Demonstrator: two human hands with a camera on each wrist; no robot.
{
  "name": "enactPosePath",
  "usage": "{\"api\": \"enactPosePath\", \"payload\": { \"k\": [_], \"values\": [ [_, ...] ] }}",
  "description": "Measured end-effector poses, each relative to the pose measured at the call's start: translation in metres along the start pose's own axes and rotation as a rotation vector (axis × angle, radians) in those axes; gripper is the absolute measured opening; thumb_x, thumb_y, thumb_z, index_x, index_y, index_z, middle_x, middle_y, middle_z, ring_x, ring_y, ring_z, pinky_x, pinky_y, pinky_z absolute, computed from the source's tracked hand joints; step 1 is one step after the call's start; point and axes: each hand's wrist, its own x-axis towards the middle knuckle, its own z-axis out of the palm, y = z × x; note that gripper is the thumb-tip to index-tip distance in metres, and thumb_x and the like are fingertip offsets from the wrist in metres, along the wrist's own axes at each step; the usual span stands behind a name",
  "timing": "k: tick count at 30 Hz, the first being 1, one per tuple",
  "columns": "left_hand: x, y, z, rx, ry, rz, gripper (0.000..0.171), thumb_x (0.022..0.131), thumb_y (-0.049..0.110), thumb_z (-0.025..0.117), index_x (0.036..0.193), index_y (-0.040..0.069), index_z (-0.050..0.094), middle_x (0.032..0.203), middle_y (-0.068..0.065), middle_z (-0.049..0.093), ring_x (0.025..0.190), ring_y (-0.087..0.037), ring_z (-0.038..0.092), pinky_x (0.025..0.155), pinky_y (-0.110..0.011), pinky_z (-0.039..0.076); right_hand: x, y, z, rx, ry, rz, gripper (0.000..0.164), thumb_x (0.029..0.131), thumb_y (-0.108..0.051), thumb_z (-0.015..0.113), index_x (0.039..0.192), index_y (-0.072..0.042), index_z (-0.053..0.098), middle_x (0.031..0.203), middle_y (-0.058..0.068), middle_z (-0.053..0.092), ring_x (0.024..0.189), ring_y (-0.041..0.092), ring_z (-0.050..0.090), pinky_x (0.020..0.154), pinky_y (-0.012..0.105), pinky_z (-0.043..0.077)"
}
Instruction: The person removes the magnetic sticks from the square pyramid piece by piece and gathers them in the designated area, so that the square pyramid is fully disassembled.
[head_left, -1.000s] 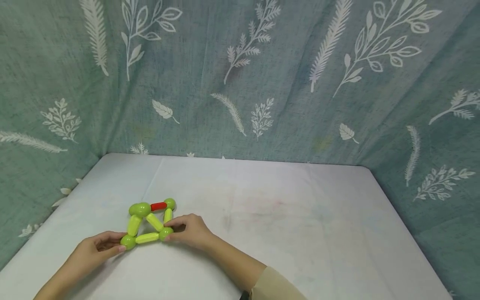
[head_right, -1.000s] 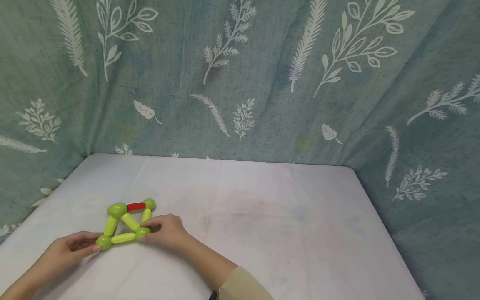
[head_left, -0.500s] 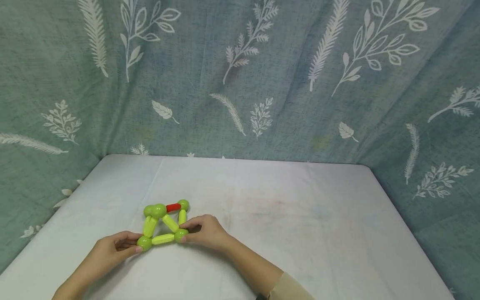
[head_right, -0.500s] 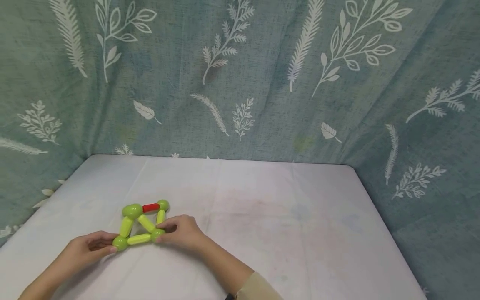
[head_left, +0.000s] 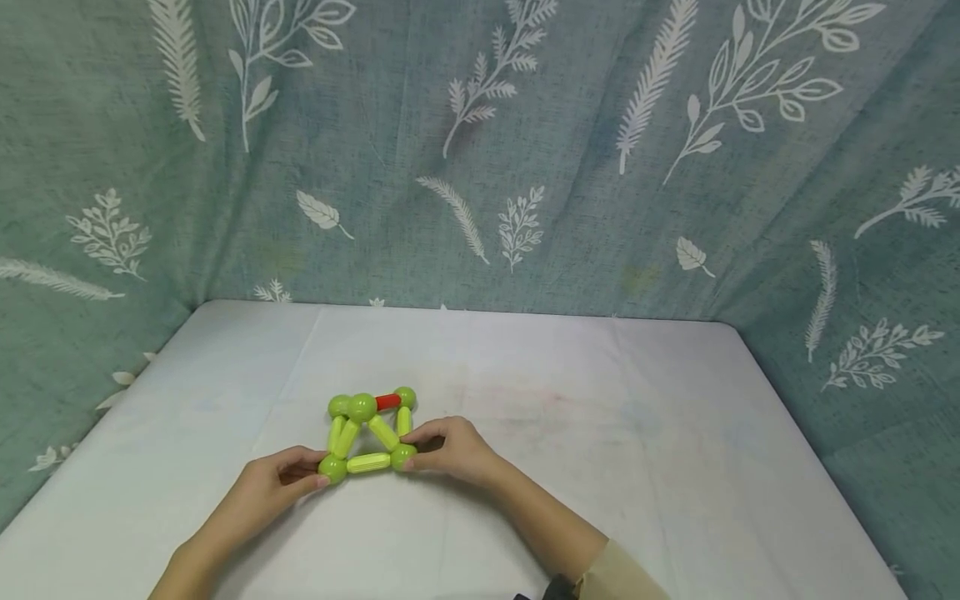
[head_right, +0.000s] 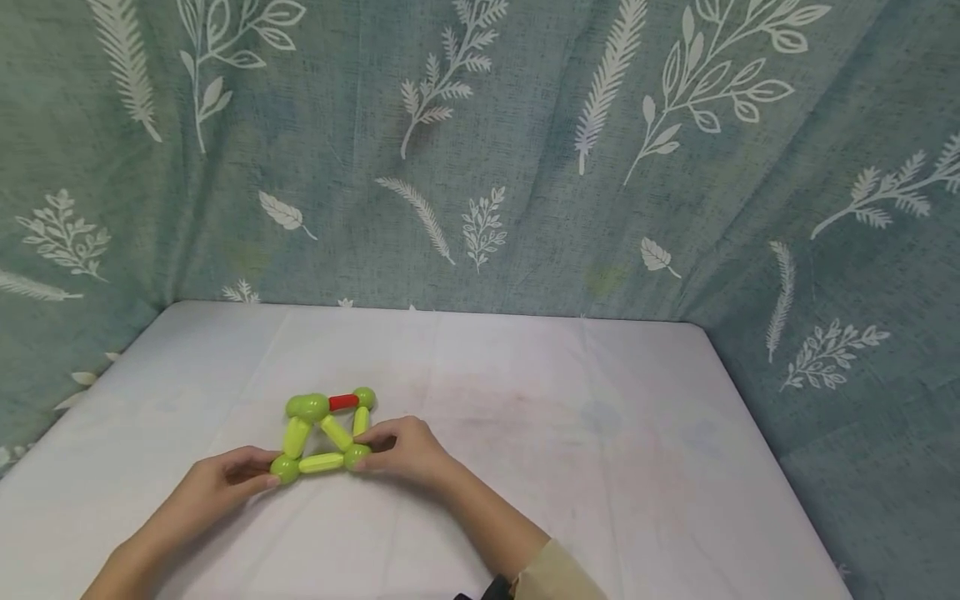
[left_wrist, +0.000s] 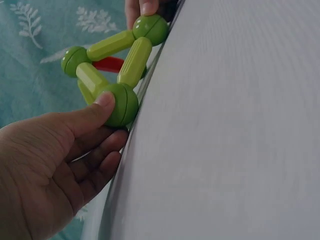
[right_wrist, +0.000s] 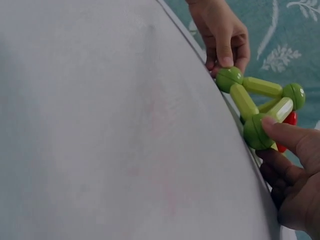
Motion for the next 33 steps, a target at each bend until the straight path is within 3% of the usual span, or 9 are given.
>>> {"api": "enactPosePath", "payload": {
  "k": [15,18,23,27,33],
  "values": [
    [0.022,0.029,0.029,-0.086,-0.122,0.067,0.033,0.081,0.026,0.074,0.107,0.006,0.066,0.099,-0.003,0.069,0.085,-0.012,0.065,0.072,-0.019,0.052,-0.038,0.017,-0.035,-0.005,0.091,0.02,0.032,0.076,-0.021,0.08,0.106,-0.015,0.073,0.104,-0.001,0.068,0.1,0.012,0.058,0.088,0.029,0.047],
    [0.024,0.035,0.036,-0.104,-0.133,0.076,0.032,0.081,0.025,0.074,0.106,0.007,0.066,0.097,-0.002,0.068,0.084,-0.011,0.065,0.071,-0.019,0.052,-0.049,0.012,-0.042,-0.009,0.109,0.032,0.032,0.076,-0.017,0.079,0.107,-0.012,0.073,0.105,0.003,0.068,0.102,0.016,0.057,0.09,0.031,0.045],
    [0.026,0.042,0.048,-0.102,-0.153,0.102,0.031,0.079,0.026,0.075,0.103,0.009,0.067,0.092,0.001,0.068,0.081,-0.009,0.063,0.07,-0.019,0.052,-0.064,0.006,-0.054,-0.011,0.117,0.038,0.031,0.075,-0.011,0.079,0.106,-0.007,0.072,0.105,0.008,0.069,0.099,0.016,0.058,0.086,0.025,0.046],
    [0.025,0.049,0.059,-0.111,-0.165,0.134,0.03,0.078,0.028,0.076,0.1,0.01,0.067,0.089,0.004,0.067,0.078,-0.006,0.062,0.069,-0.019,0.052,-0.07,0.027,-0.065,-0.001,0.09,0.022,0.033,0.075,-0.016,0.08,0.106,-0.01,0.073,0.104,0.005,0.069,0.097,0.013,0.059,0.082,0.021,0.048],
    [0.02,0.06,0.081,-0.151,-0.186,0.214,0.029,0.079,0.032,0.076,0.099,0.014,0.067,0.09,0.006,0.067,0.077,-0.003,0.061,0.071,-0.02,0.052,-0.093,0.038,-0.086,-0.038,0.059,0.006,0.032,0.075,-0.021,0.081,0.105,-0.013,0.073,0.101,0.002,0.068,0.096,0.013,0.058,0.081,0.022,0.048]
  ]
}}
